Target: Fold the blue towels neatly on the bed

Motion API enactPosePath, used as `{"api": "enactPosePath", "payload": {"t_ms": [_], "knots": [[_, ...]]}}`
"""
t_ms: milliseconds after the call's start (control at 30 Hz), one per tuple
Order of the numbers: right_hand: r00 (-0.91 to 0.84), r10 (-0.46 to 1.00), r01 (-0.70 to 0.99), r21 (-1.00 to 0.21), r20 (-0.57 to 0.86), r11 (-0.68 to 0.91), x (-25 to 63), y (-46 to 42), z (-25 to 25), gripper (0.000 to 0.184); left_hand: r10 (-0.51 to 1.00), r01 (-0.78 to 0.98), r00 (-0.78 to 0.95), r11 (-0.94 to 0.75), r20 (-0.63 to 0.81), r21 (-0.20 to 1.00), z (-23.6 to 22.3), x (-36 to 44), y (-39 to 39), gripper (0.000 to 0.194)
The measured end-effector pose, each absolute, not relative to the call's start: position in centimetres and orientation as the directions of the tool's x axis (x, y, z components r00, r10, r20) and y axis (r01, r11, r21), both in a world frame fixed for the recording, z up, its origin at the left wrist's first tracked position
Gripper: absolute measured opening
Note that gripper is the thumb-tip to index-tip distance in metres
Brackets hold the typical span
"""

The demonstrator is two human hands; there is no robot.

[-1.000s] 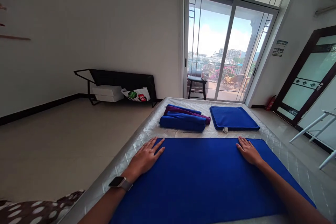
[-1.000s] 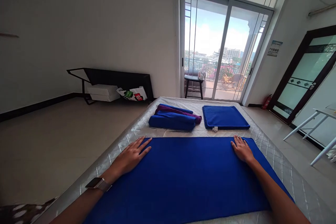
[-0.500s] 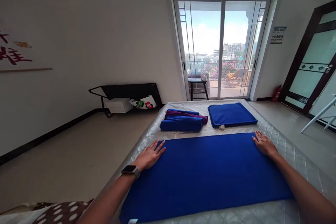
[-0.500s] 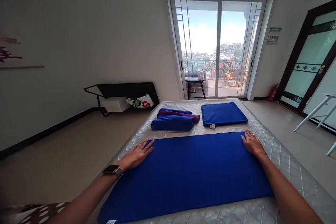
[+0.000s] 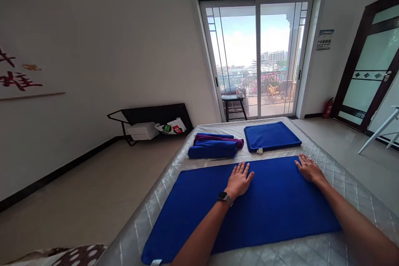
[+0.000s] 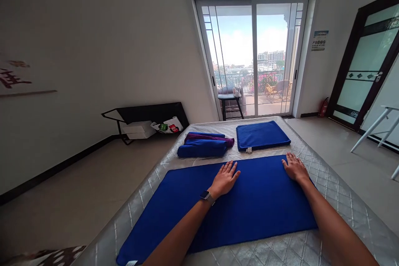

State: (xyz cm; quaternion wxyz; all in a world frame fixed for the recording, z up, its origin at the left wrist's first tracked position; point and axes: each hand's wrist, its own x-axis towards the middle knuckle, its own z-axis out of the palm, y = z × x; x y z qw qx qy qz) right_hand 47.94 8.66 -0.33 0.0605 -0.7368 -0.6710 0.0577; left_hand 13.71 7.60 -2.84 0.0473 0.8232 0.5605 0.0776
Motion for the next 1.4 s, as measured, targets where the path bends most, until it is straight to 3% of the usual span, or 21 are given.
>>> {"api": "enactPosePath", "payload": {"t_ms": [300, 400, 600, 700, 833, 1133, 1400], "knots": [[0.098, 0.995, 0.986, -0.137, 0.002, -0.097, 48.4, 9.3, -1.1, 0.069, 0.998, 0.997, -0.055, 0.054, 0.014, 0.062, -2.6, -6.2, 5.5, 0.075], [0.109, 0.994, 0.984, -0.137, -0.017, -0.11, 48.2, 9.1, -0.9, 0.069, 0.993, 0.993, -0.113, 0.113, 0.019, 0.036, -2.9, -12.3, 4.8, 0.071], [0.11, 0.994, 0.983, -0.148, -0.024, -0.112, 47.9, 8.9, -0.3, 0.071, 0.978, 0.994, -0.102, 0.092, 0.183, 0.062, -2.3, -11.9, 4.2, 0.072], [0.113, 0.994, 0.982, -0.154, -0.006, -0.113, 48.0, 8.9, -0.4, 0.07, 0.971, 0.995, 0.037, -0.056, 0.235, 0.076, -2.2, -7.4, 2.2, 0.068], [0.133, 0.991, 0.978, -0.162, 0.012, -0.129, 48.1, 9.0, -0.6, 0.067, 0.96, 0.976, 0.196, -0.21, 0.198, 0.051, -4.1, -4.3, -2.9, 0.062], [0.11, 0.994, 0.977, -0.184, 0.014, -0.106, 48.1, 9.0, -0.5, 0.065, 0.966, 0.992, 0.127, -0.129, 0.224, -0.007, -7.4, -14.3, -11.4, 0.059], [0.108, 0.994, 0.977, -0.19, 0.03, -0.1, 48.3, 9.3, -1.0, 0.065, 0.977, 0.997, 0.074, -0.074, 0.198, -0.006, -7.5, -13.9, -11.6, 0.06]]}}
